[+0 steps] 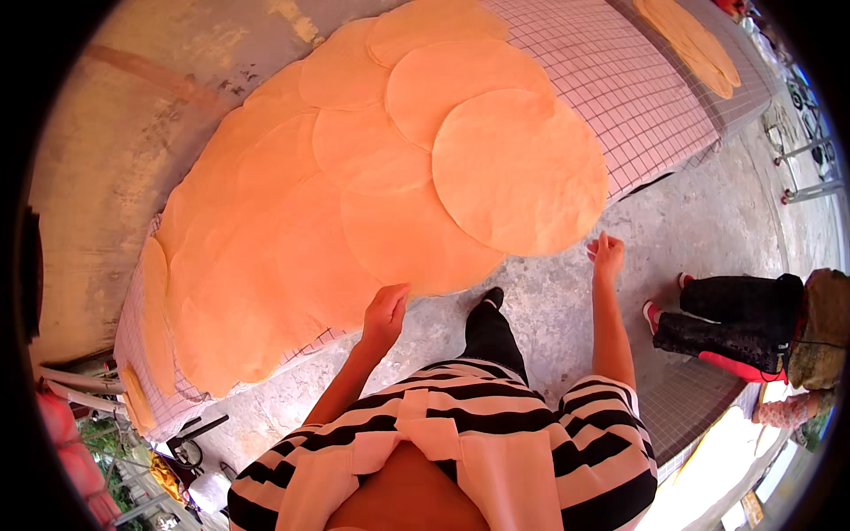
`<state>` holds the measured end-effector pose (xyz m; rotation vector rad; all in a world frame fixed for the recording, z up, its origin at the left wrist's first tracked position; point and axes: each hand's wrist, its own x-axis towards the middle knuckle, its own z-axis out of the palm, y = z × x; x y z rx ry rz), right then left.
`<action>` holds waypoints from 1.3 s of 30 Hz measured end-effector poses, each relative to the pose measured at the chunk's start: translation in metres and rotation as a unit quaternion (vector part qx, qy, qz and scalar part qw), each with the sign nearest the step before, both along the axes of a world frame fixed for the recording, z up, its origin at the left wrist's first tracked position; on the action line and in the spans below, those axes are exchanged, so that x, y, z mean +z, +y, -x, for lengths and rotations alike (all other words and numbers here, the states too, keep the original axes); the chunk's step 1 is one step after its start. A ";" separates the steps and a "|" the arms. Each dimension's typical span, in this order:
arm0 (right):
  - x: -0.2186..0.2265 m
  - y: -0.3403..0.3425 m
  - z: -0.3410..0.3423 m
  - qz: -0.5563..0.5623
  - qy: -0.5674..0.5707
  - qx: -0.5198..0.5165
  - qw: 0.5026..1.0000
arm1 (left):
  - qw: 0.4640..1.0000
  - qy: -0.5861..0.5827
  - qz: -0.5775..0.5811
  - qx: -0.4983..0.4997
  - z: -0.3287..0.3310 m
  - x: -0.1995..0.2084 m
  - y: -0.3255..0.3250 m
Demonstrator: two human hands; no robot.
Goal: The person picks up thin circular dough sheets from a long table and stacks them onto two separate piles on a smaller table.
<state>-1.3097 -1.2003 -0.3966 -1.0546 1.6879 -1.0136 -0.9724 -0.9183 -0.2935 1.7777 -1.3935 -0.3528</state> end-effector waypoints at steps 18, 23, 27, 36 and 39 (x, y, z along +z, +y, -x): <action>0.039 0.421 -0.249 -0.415 0.125 0.767 0.473 | 0.939 -0.009 -0.071 0.336 -0.002 -0.026 0.448; 0.054 0.488 -0.312 -0.373 0.170 0.835 0.367 | 0.899 -0.004 -0.067 0.432 0.015 -0.036 0.528; 0.060 0.532 -0.370 -0.338 0.206 0.863 0.315 | 0.876 -0.016 -0.060 0.479 -0.008 -0.033 0.561; 0.070 0.647 -0.511 -0.249 0.274 0.910 0.187 | 0.817 -0.050 -0.128 0.559 -0.078 -0.020 0.698; 0.075 0.681 -0.542 -0.231 0.283 0.921 0.134 | 0.761 -0.008 -0.143 0.633 -0.081 -0.017 0.765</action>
